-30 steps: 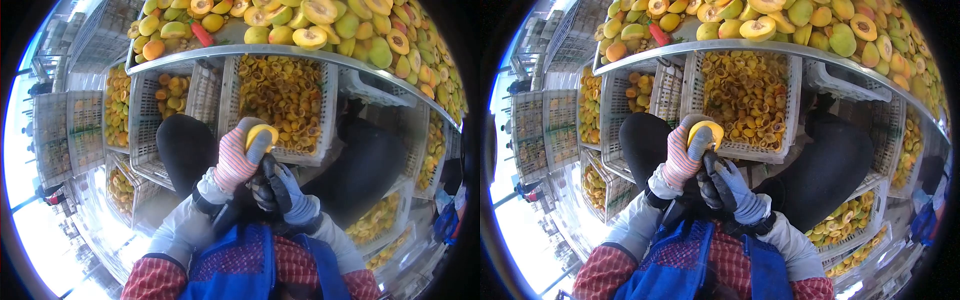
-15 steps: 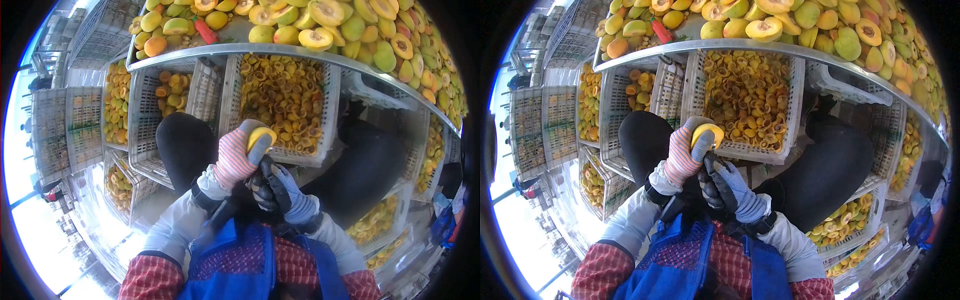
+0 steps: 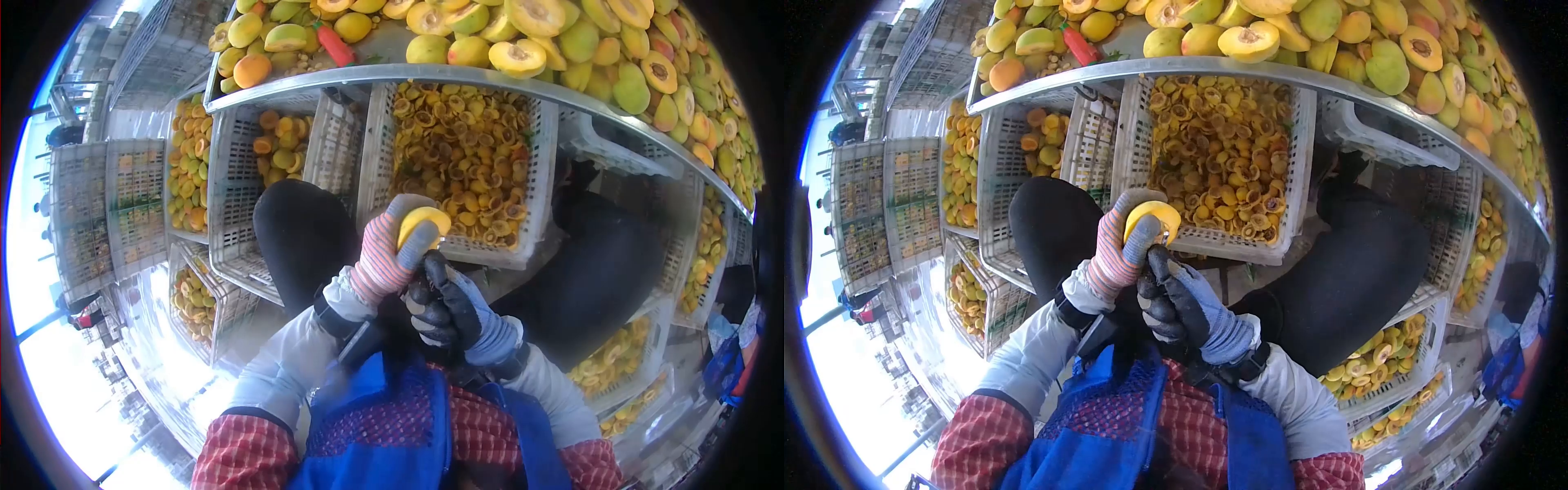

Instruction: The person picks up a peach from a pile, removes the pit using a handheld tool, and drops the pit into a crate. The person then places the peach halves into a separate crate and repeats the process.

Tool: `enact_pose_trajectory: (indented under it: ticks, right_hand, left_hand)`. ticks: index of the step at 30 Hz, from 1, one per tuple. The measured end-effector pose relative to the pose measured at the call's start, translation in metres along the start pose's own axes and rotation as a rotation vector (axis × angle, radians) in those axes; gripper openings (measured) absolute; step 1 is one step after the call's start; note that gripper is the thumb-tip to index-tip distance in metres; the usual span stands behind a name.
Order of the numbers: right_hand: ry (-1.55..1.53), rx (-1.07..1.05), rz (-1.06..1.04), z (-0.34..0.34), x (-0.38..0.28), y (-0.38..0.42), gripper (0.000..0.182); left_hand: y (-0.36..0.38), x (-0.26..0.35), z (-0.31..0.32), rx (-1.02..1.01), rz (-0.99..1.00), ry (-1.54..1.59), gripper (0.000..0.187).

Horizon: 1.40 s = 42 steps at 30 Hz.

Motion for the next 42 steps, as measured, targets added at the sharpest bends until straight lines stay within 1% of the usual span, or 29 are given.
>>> enact_pose_trajectory:
  ticks: [1, 3, 4, 6, 7, 10, 11, 13, 16, 17, 19, 20, 21, 22, 24, 25, 27, 28, 31, 34, 35, 38, 40, 42]
  right_hand:
    - [-0.021, -0.027, 0.007, -0.001, 0.0, -0.001, 0.033]
    - [0.17, 0.119, -0.128, -0.018, -0.01, 0.0, 0.034]
    - [0.267, 0.191, -0.195, -0.023, -0.016, 0.001, 0.034]
    - [0.342, 0.233, -0.214, -0.021, -0.017, 0.001, 0.035]
    - [0.379, 0.252, -0.22, -0.019, -0.017, 0.002, 0.036]
    - [0.092, -0.067, -0.044, -0.009, 0.0, -0.001, 0.036]
    - [0.042, -0.109, -0.031, -0.006, 0.002, 0.0, 0.036]
    - [-0.053, -0.192, 0.001, 0.005, 0.002, 0.002, 0.037]
    - [-0.097, -0.136, 0.062, 0.009, 0.004, 0.001, 0.041]
    - [-0.069, -0.098, 0.044, 0.008, 0.003, 0.002, 0.041]
    - [-0.01, -0.024, 0.01, 0.003, 0.001, 0.003, 0.042]
    - [0.071, 0.041, 0.002, -0.004, 0.001, 0.002, 0.043]
    - [0.15, 0.108, -0.008, -0.014, 0.002, 0.001, 0.043]
    - [0.23, 0.176, -0.019, -0.021, 0.001, 0.001, 0.043]
    - [0.103, 0.089, 0.038, -0.014, 0.004, -0.001, 0.044]
    - [0.038, 0.045, 0.073, -0.01, 0.006, -0.002, 0.044]
    - [0.005, 0.029, 0.07, -0.003, 0.005, -0.001, 0.045]
    - [-0.013, 0.022, 0.067, -0.001, 0.005, -0.001, 0.046]
    - [-0.369, -0.317, 0.236, 0.009, 0.013, -0.005, 0.046]
    - [-0.417, -0.433, 0.204, 0.021, 0.005, -0.002, 0.046]
    - [-0.439, -0.434, 0.209, 0.022, 0.005, -0.001, 0.046]
    - [-0.473, -0.418, 0.216, 0.021, 0.007, -0.001, 0.046]
    - [-0.461, -0.378, 0.225, 0.016, 0.011, -0.002, 0.046]
    - [-0.215, -0.138, 0.16, 0.004, 0.009, -0.004, 0.046]
  left_hand:
    - [-0.001, -0.001, 0.001, -0.016, -0.021, 0.02, 0.03]
    - [-0.004, 0.002, 0.004, -0.048, -0.066, 0.062, 0.03]
    - [-0.006, 0.001, 0.004, -0.112, -0.153, 0.105, 0.033]
    - [-0.01, 0.005, 0.0, -0.241, -0.331, 0.19, 0.038]
    - [-0.013, 0.011, 0.001, -0.222, -0.359, 0.109, 0.035]
    - [-0.017, 0.017, 0.0, -0.215, 0.002, -0.278, 0.03]
    - [-0.016, 0.017, 0.0, -0.161, 0.042, -0.224, 0.029]
    - [-0.014, 0.014, 0.003, -0.148, -0.014, -0.096, 0.03]
    - [-0.013, 0.007, 0.008, -0.101, -0.078, 0.006, 0.032]
    - [-0.012, 0.004, 0.01, -0.081, -0.097, 0.025, 0.032]
    - [-0.009, -0.011, 0.012, -0.048, -0.256, 0.187, 0.031]
    - [-0.006, -0.019, 0.015, -0.031, -0.337, 0.268, 0.03]
    - [-0.002, -0.03, 0.02, 0.007, -0.414, 0.412, 0.028]
    - [0.001, -0.032, 0.02, 0.022, -0.419, 0.431, 0.028]
    - [0.004, -0.034, 0.019, 0.054, -0.423, 0.467, 0.027]
    - [0.003, -0.03, 0.017, 0.049, -0.37, 0.391, 0.026]
    - [-0.003, -0.02, 0.011, 0.041, -0.259, 0.236, 0.025]
    - [-0.005, -0.014, 0.011, -0.021, -0.188, 0.148, 0.025]
    - [-0.017, 0.0, 0.01, -0.223, 0.02, -0.107, 0.026]
    - [-0.019, -0.007, 0.013, -0.218, -0.136, 0.219, 0.037]
    - [-0.016, -0.011, 0.016, -0.212, -0.226, 0.366, 0.041]
    - [-0.007, -0.028, 0.022, -0.166, -0.301, 0.499, 0.033]
    - [-0.005, -0.03, 0.02, -0.158, -0.255, 0.392, 0.035]
    - [-0.003, -0.033, 0.017, -0.147, -0.21, 0.308, 0.036]
Point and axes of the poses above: each hand's wrist, its own y-axis away from the middle knuckle, its own z-axis out of the palm, x = y × z, the point moved 7 cm from there along -y, towards the middle knuckle, and after that the axes turned 2 degrees about z, right-handed, at the moved point
